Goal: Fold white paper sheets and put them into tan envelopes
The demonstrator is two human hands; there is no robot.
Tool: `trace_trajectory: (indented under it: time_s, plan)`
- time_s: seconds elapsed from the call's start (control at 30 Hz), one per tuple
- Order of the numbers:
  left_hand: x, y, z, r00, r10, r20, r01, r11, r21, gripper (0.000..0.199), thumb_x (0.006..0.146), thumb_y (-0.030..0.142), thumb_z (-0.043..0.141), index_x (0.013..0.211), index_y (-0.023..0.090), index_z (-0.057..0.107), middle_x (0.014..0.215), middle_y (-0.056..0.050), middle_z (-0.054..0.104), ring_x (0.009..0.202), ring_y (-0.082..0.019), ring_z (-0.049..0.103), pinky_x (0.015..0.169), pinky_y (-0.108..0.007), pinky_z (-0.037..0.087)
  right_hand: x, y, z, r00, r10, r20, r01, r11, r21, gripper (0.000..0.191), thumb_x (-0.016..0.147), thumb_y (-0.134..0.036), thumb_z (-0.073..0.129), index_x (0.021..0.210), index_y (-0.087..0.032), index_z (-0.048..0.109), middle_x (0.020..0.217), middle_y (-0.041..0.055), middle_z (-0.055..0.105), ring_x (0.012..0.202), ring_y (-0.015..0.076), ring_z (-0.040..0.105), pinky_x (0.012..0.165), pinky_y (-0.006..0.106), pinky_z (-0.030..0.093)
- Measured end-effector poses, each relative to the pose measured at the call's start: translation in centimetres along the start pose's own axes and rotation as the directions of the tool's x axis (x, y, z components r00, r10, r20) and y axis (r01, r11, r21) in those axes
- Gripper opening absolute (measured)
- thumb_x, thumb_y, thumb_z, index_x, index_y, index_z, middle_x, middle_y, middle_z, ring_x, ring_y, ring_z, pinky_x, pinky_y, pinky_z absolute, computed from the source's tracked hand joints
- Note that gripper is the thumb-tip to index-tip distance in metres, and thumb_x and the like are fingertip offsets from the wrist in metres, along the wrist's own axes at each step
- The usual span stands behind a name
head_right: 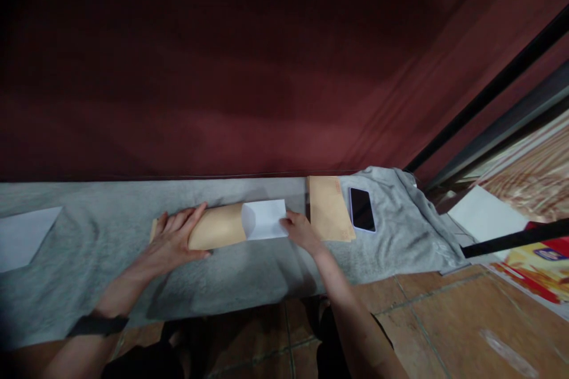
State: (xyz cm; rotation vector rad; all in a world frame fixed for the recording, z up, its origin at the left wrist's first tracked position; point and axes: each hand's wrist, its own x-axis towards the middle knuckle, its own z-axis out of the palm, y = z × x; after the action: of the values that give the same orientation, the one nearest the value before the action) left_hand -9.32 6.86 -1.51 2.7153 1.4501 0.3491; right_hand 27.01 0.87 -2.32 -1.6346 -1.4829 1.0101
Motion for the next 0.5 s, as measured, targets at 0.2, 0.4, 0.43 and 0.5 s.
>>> trace_trajectory:
  time_s: [0.2,0.4,0.43,0.5]
  plan:
    - [0.9,2.1,-0.2,0.996,0.075,-0.05,-0.076,0.997,-0.006,0.12,0.073,0.056,0.076,0.163,0.027,0.002,0.142,-0.016,0.048,0.133,-0.041,0.046,0.119,-0.065,0.014,0.3,-0.7,2.8,0.999,0.041,0.016,-0.044,0.952,0.304,0.047,0.084,-0.062,0.06,0.07,-0.018,0.063,0.055,-0.0036,0.051,0.05,0.0102,0.041,0.047,0.023,0.029]
    - [1.5,3.6,0.4,0.995,0.087,-0.047,-0.089,0.995,-0.052,0.119,0.072,0.061,0.076,0.163,0.028,0.007,0.145,-0.015,0.048,0.132,-0.04,0.047,0.119,-0.062,0.017,0.3,-1.1,5.2,0.996,0.084,-0.006,-0.08,0.965,0.252,0.043,0.089,-0.056,0.057,0.073,-0.018,0.069,0.058,-0.0027,0.056,0.052,0.0118,0.046,0.051,0.024,0.031]
    - [1.6,3.7,0.5,0.994,0.096,-0.055,-0.099,0.994,-0.052,0.119,0.072,0.061,0.076,0.163,0.028,0.007,0.145,-0.016,0.048,0.132,-0.041,0.046,0.119,-0.062,0.017,0.3,-1.2,5.4,0.996,0.087,0.001,-0.085,0.973,0.213,0.042,0.091,-0.053,0.056,0.071,-0.018,0.069,0.057,-0.0028,0.056,0.052,0.0121,0.046,0.052,0.025,0.032]
    - [1.7,3.8,0.7,0.991,0.114,-0.067,-0.117,0.992,-0.044,0.12,0.072,0.06,0.077,0.163,0.026,0.007,0.146,-0.017,0.047,0.132,-0.041,0.046,0.119,-0.061,0.018,0.3,-1.5,5.4,0.998,0.057,0.005,-0.057,0.992,0.108,0.039,0.093,-0.045,0.054,0.066,-0.019,0.067,0.058,-0.0026,0.055,0.056,0.0132,0.049,0.056,0.026,0.036]
